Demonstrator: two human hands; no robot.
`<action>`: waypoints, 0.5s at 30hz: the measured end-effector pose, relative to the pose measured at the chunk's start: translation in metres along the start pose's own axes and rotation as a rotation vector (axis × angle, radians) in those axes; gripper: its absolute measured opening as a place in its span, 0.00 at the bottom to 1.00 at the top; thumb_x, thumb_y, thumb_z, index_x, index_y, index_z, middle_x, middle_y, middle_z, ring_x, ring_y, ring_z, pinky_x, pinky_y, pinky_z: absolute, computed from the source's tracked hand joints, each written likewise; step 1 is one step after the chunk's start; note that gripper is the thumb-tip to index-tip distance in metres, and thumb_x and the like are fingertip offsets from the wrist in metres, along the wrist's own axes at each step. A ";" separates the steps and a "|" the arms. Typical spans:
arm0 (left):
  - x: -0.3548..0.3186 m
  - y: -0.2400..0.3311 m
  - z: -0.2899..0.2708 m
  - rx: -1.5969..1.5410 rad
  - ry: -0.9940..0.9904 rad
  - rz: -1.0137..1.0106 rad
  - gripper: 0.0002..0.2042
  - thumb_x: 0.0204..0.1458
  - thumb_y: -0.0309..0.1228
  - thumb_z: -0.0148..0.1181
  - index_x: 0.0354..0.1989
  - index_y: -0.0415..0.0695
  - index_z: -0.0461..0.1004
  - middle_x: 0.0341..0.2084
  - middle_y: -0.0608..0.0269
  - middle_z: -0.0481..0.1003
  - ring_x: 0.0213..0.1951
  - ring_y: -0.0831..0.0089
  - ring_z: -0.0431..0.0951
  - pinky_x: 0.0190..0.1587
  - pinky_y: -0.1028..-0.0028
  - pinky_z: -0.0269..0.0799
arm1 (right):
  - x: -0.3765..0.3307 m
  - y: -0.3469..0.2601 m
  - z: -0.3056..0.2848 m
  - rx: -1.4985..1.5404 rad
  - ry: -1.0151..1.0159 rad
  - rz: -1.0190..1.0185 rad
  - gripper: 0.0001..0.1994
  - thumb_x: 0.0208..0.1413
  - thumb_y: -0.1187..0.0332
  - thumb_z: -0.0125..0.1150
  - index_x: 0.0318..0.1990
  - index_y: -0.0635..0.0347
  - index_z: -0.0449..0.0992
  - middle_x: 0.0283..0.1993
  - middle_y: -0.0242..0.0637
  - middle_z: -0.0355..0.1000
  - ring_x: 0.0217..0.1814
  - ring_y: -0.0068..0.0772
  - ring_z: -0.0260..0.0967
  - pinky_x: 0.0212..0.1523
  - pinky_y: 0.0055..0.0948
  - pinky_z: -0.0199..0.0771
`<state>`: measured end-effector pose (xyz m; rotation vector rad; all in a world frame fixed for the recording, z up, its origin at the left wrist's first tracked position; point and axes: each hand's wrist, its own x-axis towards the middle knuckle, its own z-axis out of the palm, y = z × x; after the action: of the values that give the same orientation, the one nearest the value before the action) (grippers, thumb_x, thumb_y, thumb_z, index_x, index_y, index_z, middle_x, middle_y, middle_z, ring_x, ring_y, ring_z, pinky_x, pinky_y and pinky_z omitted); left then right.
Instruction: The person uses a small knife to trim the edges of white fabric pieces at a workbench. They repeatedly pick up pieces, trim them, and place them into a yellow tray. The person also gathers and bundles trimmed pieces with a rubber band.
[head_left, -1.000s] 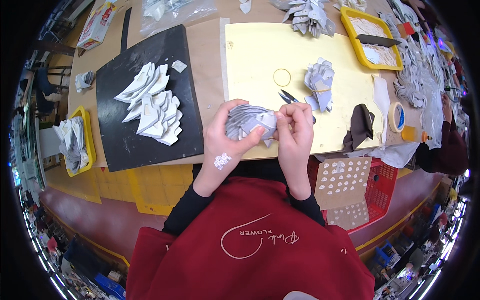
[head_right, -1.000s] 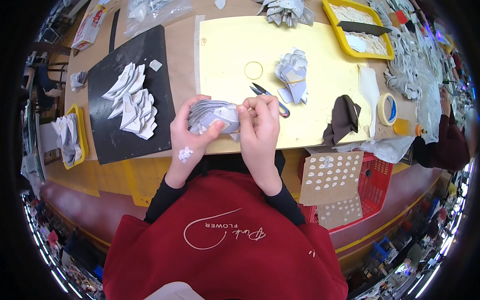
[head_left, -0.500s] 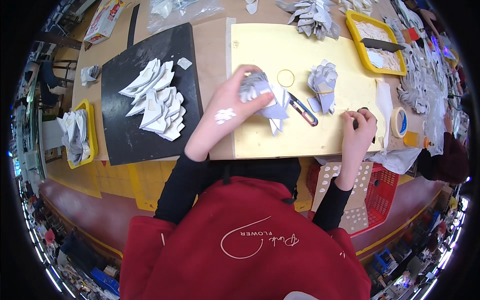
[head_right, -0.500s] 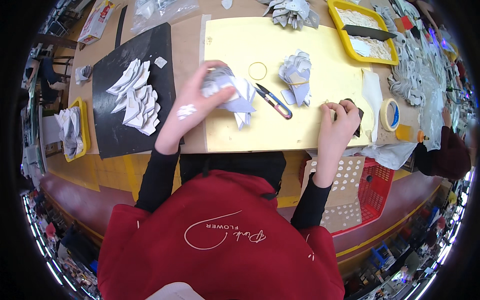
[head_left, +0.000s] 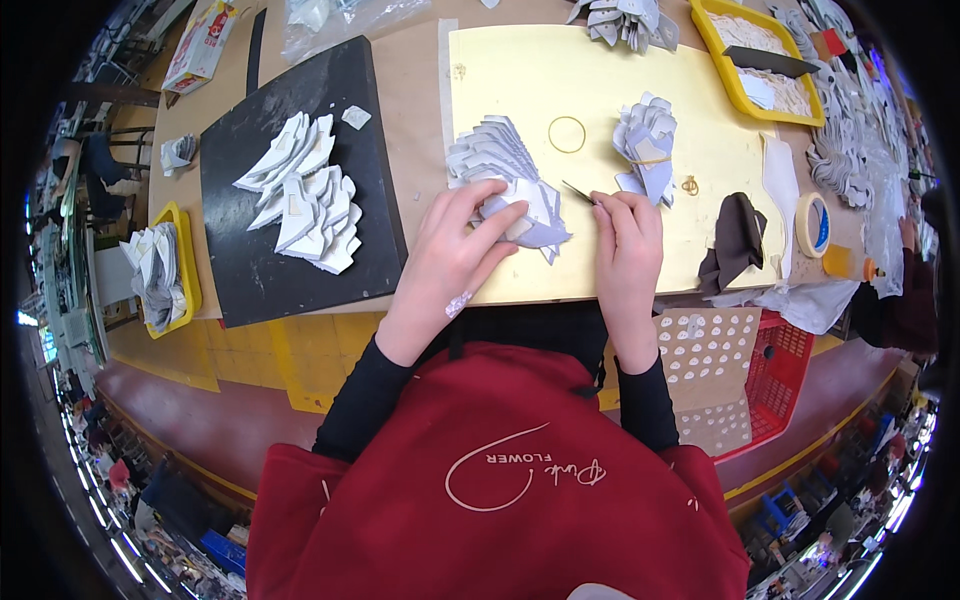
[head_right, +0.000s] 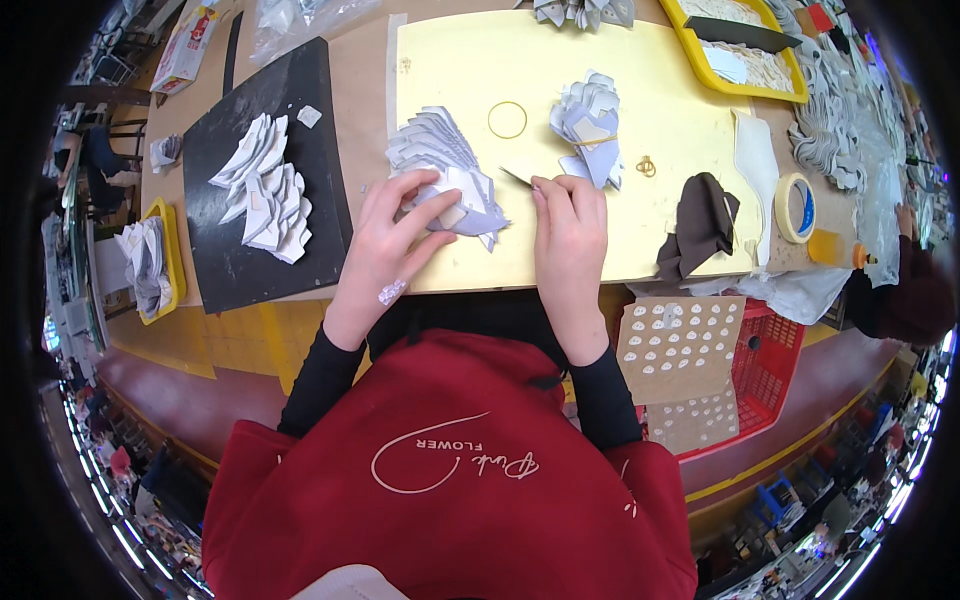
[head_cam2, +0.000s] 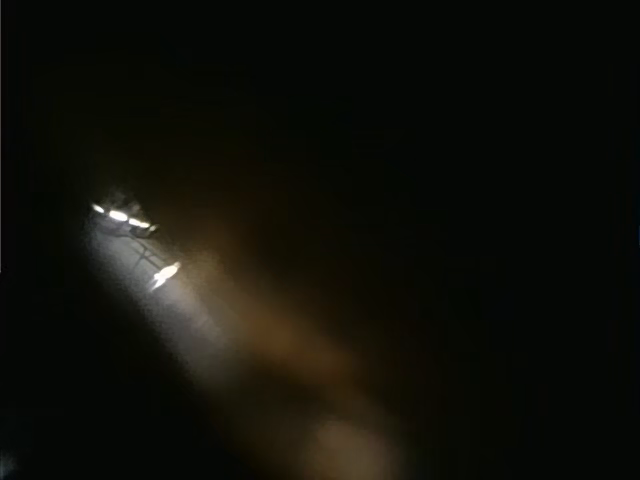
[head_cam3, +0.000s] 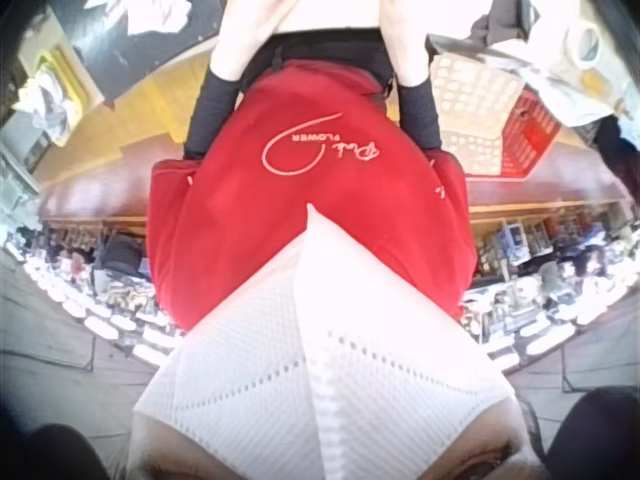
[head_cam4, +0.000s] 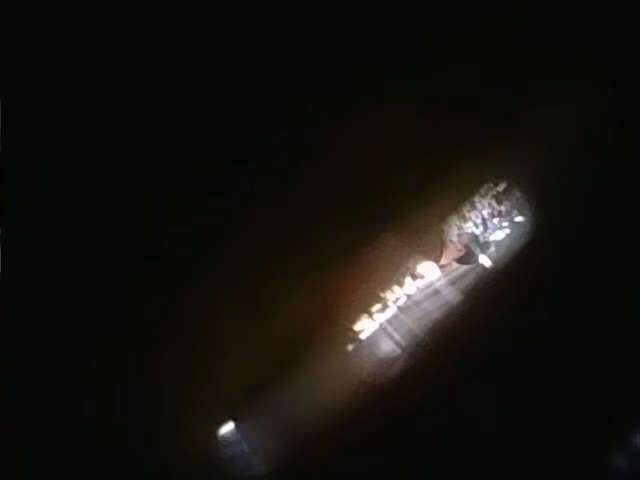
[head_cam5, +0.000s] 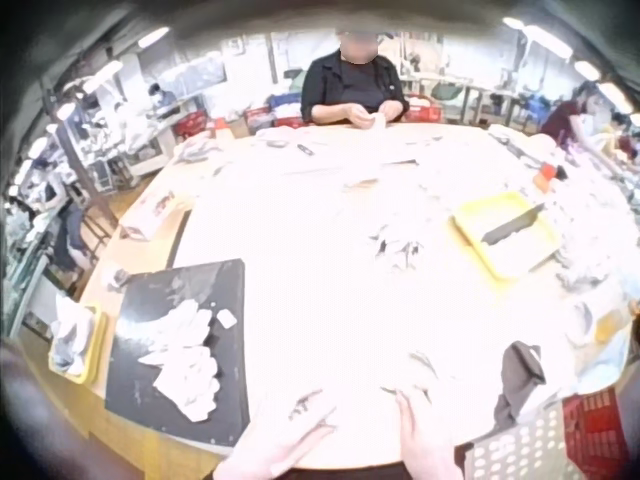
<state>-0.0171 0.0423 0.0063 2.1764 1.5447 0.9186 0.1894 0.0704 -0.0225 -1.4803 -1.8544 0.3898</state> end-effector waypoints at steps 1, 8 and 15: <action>-0.006 -0.001 0.001 -0.025 0.016 -0.011 0.20 0.41 0.23 0.70 0.47 0.44 0.77 0.45 0.58 0.72 0.43 0.61 0.74 0.47 0.66 0.72 | -0.001 0.001 0.000 0.047 0.031 0.009 0.10 0.57 0.77 0.58 0.46 0.64 0.76 0.40 0.41 0.72 0.43 0.44 0.69 0.43 0.37 0.70; -0.023 -0.003 -0.003 -0.163 0.109 -0.090 0.09 0.40 0.16 0.64 0.30 0.40 0.75 0.37 0.62 0.76 0.37 0.60 0.76 0.39 0.67 0.73 | -0.019 -0.013 -0.024 0.745 -0.043 0.471 0.11 0.65 0.75 0.49 0.53 0.67 0.71 0.38 0.28 0.68 0.31 0.12 0.59 0.33 0.16 0.62; -0.023 0.007 -0.021 -0.082 0.368 0.196 0.11 0.31 0.15 0.65 0.25 0.43 0.77 0.30 0.63 0.77 0.35 0.63 0.76 0.37 0.69 0.72 | -0.026 -0.063 -0.035 1.044 -0.524 0.687 0.09 0.56 0.77 0.62 0.45 0.65 0.78 0.31 0.21 0.67 0.24 0.06 0.53 0.24 0.13 0.49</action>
<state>-0.0311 0.0163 0.0184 2.2190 1.4267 1.4883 0.1707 0.0203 0.0329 -1.2142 -1.0235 1.8748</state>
